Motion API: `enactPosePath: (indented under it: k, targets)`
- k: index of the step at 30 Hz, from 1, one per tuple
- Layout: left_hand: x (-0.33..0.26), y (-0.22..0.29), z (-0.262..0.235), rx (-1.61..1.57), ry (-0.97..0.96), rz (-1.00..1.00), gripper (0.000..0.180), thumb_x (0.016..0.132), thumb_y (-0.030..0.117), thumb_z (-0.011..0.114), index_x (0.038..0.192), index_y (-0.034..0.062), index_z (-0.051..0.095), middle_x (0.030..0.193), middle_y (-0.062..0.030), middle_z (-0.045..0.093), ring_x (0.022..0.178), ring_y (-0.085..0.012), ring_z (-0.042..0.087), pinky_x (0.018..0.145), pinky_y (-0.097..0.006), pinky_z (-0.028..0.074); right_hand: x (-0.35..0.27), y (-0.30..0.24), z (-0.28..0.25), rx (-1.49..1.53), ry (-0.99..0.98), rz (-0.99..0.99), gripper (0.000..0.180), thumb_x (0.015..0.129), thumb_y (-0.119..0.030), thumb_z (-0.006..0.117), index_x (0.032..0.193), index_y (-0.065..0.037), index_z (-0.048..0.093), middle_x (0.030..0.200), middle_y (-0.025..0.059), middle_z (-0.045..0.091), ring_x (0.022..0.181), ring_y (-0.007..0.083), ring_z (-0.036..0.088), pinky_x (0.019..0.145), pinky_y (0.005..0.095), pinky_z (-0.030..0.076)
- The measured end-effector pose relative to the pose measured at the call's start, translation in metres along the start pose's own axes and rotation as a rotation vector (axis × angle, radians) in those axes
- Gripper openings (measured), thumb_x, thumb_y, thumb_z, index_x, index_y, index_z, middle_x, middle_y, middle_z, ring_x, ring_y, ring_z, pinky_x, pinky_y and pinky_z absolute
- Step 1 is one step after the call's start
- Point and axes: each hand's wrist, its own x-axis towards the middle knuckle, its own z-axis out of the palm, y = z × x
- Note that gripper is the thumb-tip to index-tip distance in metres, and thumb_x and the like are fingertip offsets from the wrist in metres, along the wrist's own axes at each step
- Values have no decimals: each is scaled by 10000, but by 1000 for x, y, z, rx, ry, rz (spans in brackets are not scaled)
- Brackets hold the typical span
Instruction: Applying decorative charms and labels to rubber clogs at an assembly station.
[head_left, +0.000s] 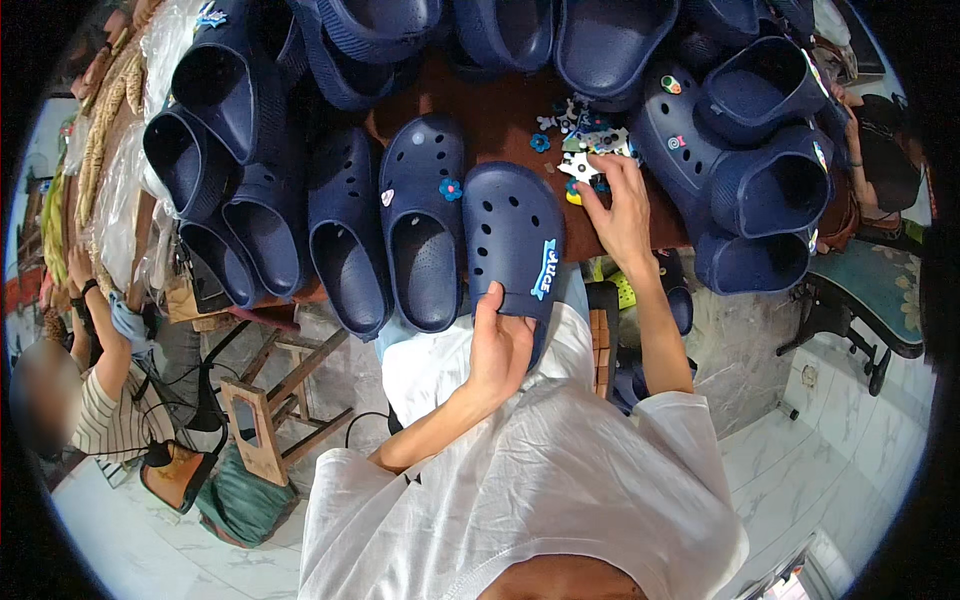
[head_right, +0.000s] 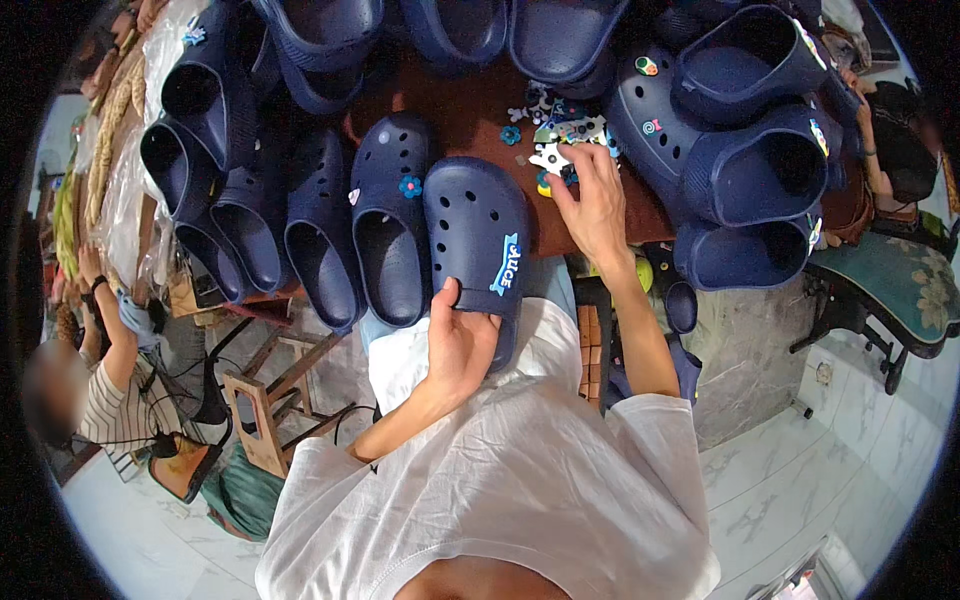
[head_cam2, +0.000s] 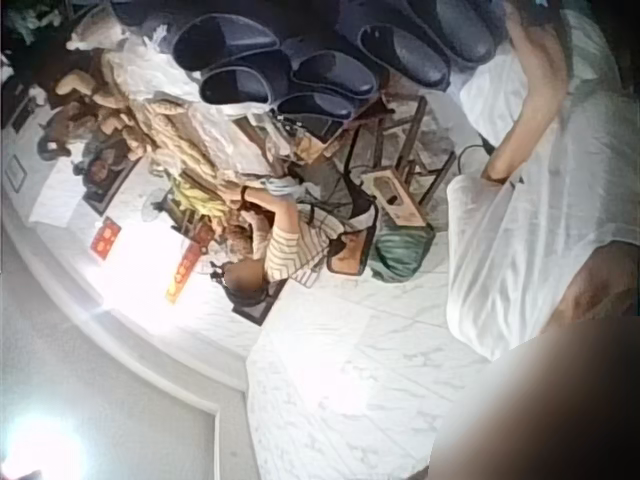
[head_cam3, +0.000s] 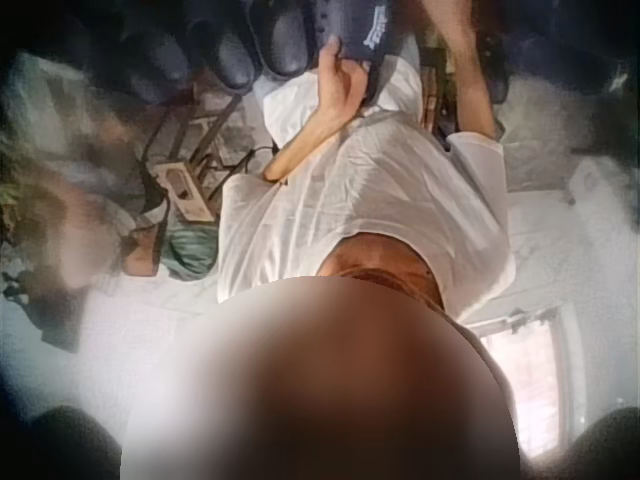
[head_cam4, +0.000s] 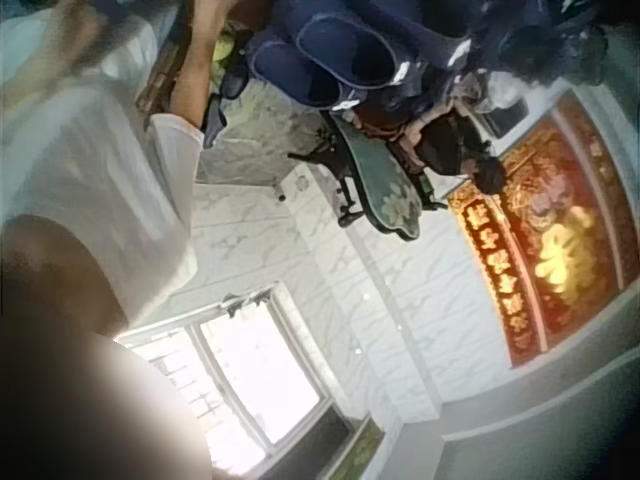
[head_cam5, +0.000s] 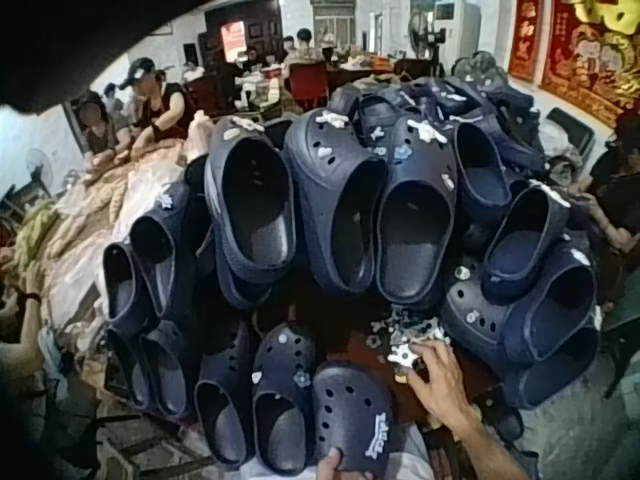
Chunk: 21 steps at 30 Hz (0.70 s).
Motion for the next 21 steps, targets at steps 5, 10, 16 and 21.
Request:
enactPosePath:
  k: [5, 10, 16, 21]
  targets:
    - [4, 0, -1, -78, -27, 28, 591, 979, 405, 416, 1441, 51, 319, 1505, -76, 350, 1367, -209, 339, 1142, -364, 239, -22, -2, -11, -124, -9, -57, 390, 846, -144, 669, 1208, -43, 562, 1147, 140, 539, 1065, 333, 545, 875, 424, 436]
    - [9, -1, -2, -113, 6, 31, 587, 969, 414, 413, 1428, 55, 343, 1490, -82, 377, 1360, -225, 355, 1141, -372, 247, -45, 1, -11, 48, 109, 134, 378, 861, -133, 662, 1209, -32, 557, 1134, 166, 530, 1023, 333, 557, 886, 414, 439]
    - [12, 4, -4, -244, 35, -31, 592, 921, 395, 491, 1381, 31, 407, 1428, -115, 454, 1314, -253, 419, 1143, -394, 257, -52, 5, -10, -116, 177, 75, 355, 840, -117, 675, 1169, -35, 572, 1104, 160, 534, 1018, 339, 532, 890, 432, 421]
    - [18, 5, 0, -311, 67, 0, 581, 886, 342, 540, 1355, 15, 436, 1402, -137, 478, 1295, -280, 442, 1129, -423, 284, -46, -6, -8, -186, 118, 12, 300, 832, -167, 684, 1111, -85, 611, 1020, 102, 548, 971, 305, 521, 840, 416, 413]
